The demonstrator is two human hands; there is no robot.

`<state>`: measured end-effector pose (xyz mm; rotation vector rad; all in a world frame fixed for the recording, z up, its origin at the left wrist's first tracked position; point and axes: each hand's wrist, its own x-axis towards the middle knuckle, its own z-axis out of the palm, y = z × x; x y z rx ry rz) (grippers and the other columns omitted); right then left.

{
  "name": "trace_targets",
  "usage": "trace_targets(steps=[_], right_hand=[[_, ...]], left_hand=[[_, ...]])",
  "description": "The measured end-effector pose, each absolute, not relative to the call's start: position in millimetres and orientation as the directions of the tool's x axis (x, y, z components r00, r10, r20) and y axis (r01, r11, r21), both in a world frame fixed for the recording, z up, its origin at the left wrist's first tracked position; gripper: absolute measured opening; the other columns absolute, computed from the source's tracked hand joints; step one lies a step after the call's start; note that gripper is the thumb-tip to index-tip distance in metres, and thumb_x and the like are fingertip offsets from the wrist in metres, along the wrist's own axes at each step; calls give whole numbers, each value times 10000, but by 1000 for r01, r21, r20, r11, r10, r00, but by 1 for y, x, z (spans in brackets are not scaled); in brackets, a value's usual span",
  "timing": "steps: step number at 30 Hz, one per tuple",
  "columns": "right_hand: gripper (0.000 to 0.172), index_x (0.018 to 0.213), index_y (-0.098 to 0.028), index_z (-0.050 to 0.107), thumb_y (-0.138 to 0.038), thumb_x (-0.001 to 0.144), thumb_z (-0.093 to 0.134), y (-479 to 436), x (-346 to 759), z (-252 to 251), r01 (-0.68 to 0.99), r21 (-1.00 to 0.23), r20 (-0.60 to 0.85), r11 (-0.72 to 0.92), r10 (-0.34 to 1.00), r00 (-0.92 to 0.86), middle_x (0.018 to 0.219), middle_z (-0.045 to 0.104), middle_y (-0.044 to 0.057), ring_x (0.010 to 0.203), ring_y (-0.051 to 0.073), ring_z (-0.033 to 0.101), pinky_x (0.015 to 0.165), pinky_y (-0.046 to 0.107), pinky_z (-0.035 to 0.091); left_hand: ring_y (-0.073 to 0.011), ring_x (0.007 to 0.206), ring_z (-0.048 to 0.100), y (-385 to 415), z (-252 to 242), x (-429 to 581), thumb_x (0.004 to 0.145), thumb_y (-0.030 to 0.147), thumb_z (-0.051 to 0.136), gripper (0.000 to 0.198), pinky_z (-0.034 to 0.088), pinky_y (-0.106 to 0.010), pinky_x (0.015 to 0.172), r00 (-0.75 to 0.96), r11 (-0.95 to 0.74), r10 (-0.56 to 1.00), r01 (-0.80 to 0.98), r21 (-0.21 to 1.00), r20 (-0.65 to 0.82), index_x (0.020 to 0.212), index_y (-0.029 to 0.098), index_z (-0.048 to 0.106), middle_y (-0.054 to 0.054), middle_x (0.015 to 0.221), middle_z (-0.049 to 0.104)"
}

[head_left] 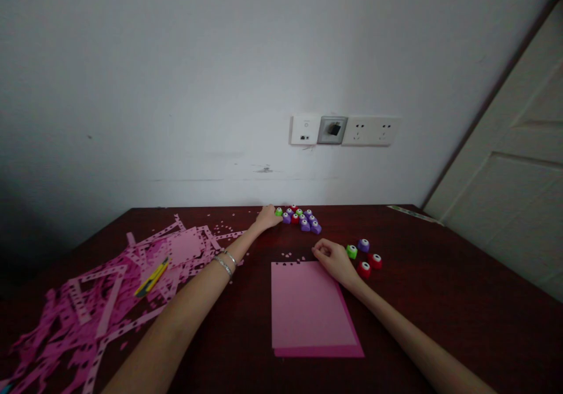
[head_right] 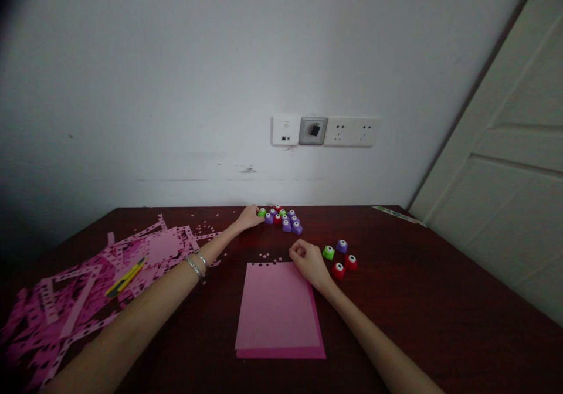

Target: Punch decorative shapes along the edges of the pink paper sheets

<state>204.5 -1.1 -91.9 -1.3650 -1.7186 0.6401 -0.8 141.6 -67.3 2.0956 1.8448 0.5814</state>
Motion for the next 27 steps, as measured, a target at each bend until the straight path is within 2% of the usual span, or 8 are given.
trace_targets(steps=[4, 8, 13, 17, 20, 24, 27], right_hand=[[157, 627, -171, 539, -285, 727, 498, -1, 204, -91, 532, -801, 286, 273, 956, -60, 479, 455, -38, 462, 107, 401, 453, 220, 293], [153, 629, -168, 541, -277, 727, 497, -2, 204, -90, 529, -802, 294, 278, 954, -57, 484, 466, -38, 462, 104, 403, 454, 216, 299], [144, 632, -165, 538, -261, 729, 492, -3, 204, -90, 530, -801, 288, 278, 955, -65, 489, 453, -43, 468, 101, 399, 461, 216, 294], [143, 637, -164, 542, -260, 729, 492, -2, 205, -90, 533, -801, 283, 274, 957, -68, 496, 461, -41, 471, 103, 407, 464, 217, 294], [145, 629, -165, 544, -262, 726, 497, -1, 205, -91, 533, -800, 286, 276, 956, -66, 494, 467, -39, 471, 104, 411, 459, 217, 294], [139, 621, -164, 547, -249, 720, 497, -1, 205, -91, 531, -794, 304, 294, 950, -72, 494, 474, -36, 478, 104, 414, 460, 214, 299], [137, 614, -165, 546, -240, 717, 495, -2, 205, -90, 543, -783, 313, 302, 947, -74, 500, 482, -34, 485, 104, 422, 468, 215, 302]], left_hand=[[-198, 765, 579, 146, -70, -1, 657, 350, 607, 292, 378, -241, 598, 104, -159, 985, 869, 469, 141, 840, 122, 603, -83, 798, 641], [-183, 744, 566, 151, -70, -2, 648, 299, 608, 270, 370, -237, 601, 113, -182, 979, 860, 477, 170, 848, 117, 611, -71, 787, 638], [-147, 612, 528, 152, -66, -11, 612, 224, 612, 181, 338, -227, 538, 157, -204, 978, 839, 505, 134, 737, 98, 645, -24, 616, 591], [-111, 531, 487, 148, -62, -28, 616, 264, 617, 212, 330, -215, 510, 228, -244, 969, 803, 544, 99, 748, 105, 665, 12, 566, 569], [-108, 555, 499, 144, -56, -42, 606, 273, 631, 234, 352, -211, 530, 321, -300, 944, 743, 598, 74, 769, 110, 671, 4, 618, 601], [-113, 617, 518, 130, -38, -49, 583, 202, 645, 287, 374, -206, 571, 515, -386, 857, 628, 676, 10, 858, 122, 668, -14, 712, 631], [-110, 627, 514, 114, -23, -38, 571, 186, 662, 325, 369, -199, 575, 648, -452, 761, 576, 682, -43, 895, 155, 669, -6, 731, 631]])
